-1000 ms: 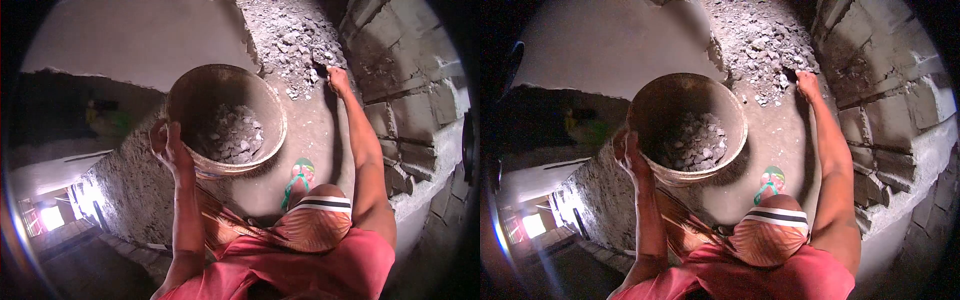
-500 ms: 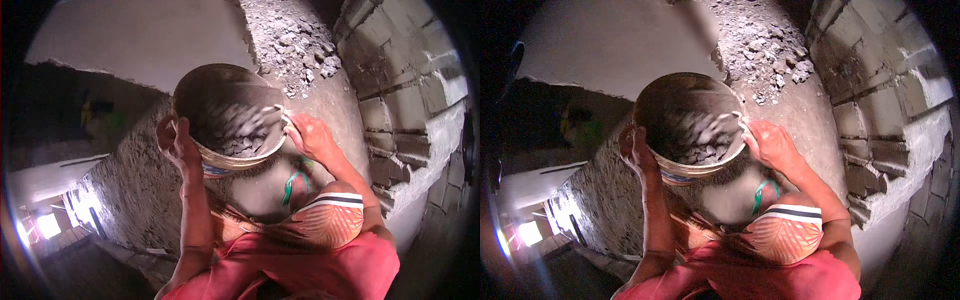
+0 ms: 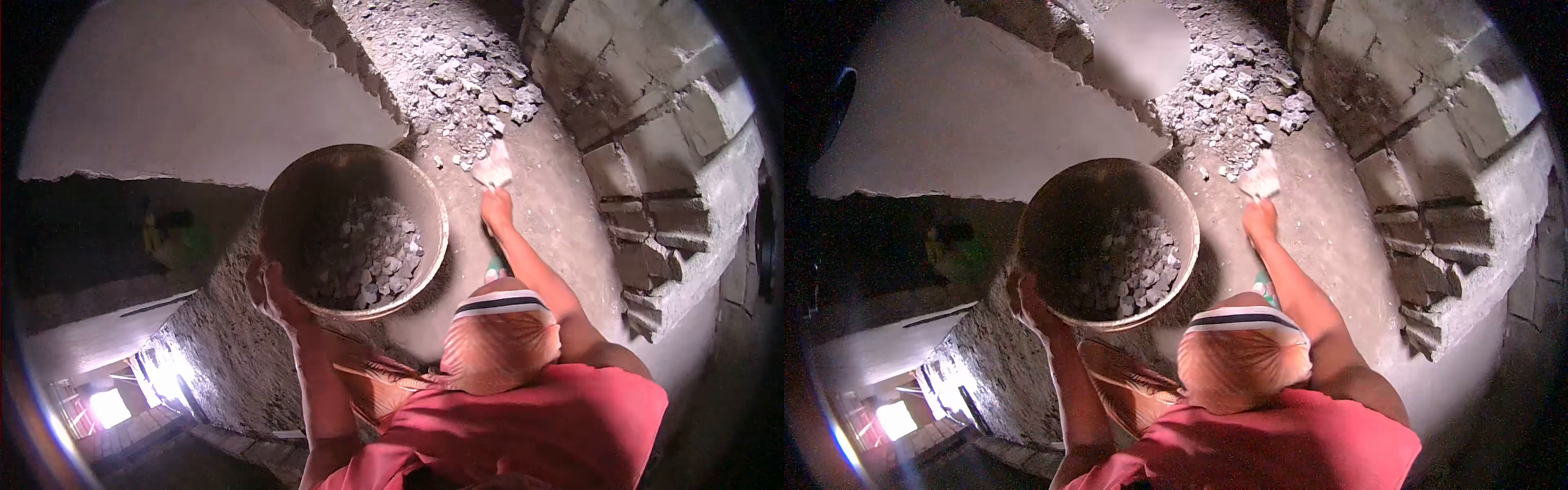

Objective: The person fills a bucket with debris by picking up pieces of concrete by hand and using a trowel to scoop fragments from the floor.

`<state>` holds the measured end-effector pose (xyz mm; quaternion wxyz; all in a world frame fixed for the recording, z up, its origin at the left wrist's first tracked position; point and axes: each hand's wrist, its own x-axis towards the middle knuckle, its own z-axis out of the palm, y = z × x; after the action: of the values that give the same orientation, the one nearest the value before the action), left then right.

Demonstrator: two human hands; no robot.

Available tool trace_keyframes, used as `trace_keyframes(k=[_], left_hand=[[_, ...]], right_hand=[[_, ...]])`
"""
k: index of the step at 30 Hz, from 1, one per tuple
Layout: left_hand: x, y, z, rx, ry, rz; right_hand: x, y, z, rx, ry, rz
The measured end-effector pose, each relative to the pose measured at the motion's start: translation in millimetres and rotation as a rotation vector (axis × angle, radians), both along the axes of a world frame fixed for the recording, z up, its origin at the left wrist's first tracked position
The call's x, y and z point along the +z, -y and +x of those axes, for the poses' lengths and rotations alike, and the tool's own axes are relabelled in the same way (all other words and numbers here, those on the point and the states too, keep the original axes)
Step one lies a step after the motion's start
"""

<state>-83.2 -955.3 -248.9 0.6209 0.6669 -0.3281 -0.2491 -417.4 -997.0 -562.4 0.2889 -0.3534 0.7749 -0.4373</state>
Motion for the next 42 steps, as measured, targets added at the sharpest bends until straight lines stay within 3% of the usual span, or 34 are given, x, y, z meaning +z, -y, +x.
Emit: trace_keyframes(k=[3,4,5,6,7,11,14,20,26,28,30,33,34,37,40,42], left_hand=[[-1,-2,3,0.011,-0.012,0.022],[-1,-2,7,0.022,0.04,0.025],[1,-4,5,0.051,0.051,0.018],[4,-3,-3,0.027,0.053,-0.006],[7,-2,-7,0.001,0.054,-0.023],[6,3,-12,0.001,-0.017,-0.013],[1,8,-12,0.003,0.009,0.001],[4,21,-30,0.007,-0.064,-0.082],[0,29,-34,0.006,0.102,-0.015],[-2,31,-38,-0.045,0.034,-0.085],[-2,34,-43,-0.036,0.014,-0.1],[-2,37,-45,-0.028,0.011,-0.112],[-2,37,-46,-0.028,0.028,-0.111],[3,34,-51,0.005,0.061,-0.057],[1,35,-49,0.011,0.089,-0.096],[5,33,-48,-0.019,0.065,-0.106]], right_hand=[[-10,119,-6,0.182,-0.087,0.216],[-23,145,-9,0.204,-0.137,0.038],[-49,168,-22,0.324,-0.361,-0.028],[6,173,-15,0.112,0.106,0.103],[16,180,-16,0.139,0.179,0.069],[-5,179,-22,0.078,0.446,-0.058],[0,173,-41,0.159,0.625,0.038],[32,153,-74,0.242,0.432,0.089],[94,142,-94,0.21,0.488,0.092],[108,139,-104,0.331,0.25,0.048],[132,131,-110,0.356,0.211,0.096],[169,107,-99,0.52,-0.131,-0.118],[198,93,-89,0.596,-0.266,-0.036],[247,40,-36,0.703,-0.39,-0.12],[253,-1,-6,0.867,-0.592,-0.329],[263,-15,2,0.851,-0.541,-0.394]])
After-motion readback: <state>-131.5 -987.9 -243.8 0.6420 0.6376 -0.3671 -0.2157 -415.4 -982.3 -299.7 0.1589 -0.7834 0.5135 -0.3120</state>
